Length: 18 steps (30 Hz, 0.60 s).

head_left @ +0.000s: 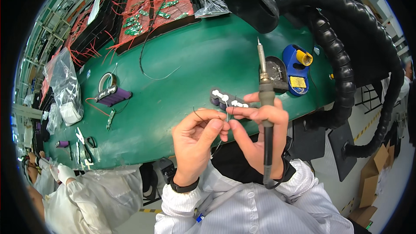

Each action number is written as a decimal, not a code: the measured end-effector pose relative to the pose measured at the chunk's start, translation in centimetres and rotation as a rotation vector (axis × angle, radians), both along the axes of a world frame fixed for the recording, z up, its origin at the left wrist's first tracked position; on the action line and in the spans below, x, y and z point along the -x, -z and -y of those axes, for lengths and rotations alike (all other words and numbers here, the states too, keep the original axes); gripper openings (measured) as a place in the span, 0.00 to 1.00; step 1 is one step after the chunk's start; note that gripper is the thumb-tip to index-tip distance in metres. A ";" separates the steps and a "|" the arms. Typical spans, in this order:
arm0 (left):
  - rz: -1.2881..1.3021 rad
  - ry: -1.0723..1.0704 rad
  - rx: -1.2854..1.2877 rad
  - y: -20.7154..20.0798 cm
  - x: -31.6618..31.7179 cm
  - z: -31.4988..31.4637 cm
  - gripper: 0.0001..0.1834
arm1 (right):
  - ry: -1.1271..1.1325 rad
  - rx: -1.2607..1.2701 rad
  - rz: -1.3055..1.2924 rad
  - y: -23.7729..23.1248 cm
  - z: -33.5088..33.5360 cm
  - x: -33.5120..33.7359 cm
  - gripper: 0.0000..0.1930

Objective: Soldering wires to a battery pack assembly on an electronics workbench.

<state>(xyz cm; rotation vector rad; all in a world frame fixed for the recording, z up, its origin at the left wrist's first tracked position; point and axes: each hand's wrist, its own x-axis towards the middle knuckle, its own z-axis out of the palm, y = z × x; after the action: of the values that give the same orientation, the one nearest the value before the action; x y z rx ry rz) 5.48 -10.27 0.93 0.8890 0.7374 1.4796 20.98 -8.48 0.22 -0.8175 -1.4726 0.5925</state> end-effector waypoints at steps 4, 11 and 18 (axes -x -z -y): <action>-0.053 -0.041 0.018 0.0 -0.2 0.0 0.09 | 0.016 -0.060 -0.022 0.0 -0.1 0.1 0.24; -0.099 -0.122 0.033 -0.1 -0.9 -0.2 0.21 | 0.046 -0.113 0.080 0.3 0.3 -0.9 0.27; -0.190 -0.198 -0.114 0.6 -0.9 0.0 0.25 | 0.025 -0.087 0.028 0.6 0.2 -0.9 0.27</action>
<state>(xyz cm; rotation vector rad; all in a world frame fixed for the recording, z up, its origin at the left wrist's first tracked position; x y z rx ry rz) 6.34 -10.25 0.37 1.0791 0.9096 1.6391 21.90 -8.69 -0.41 -0.7783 -1.5010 0.4968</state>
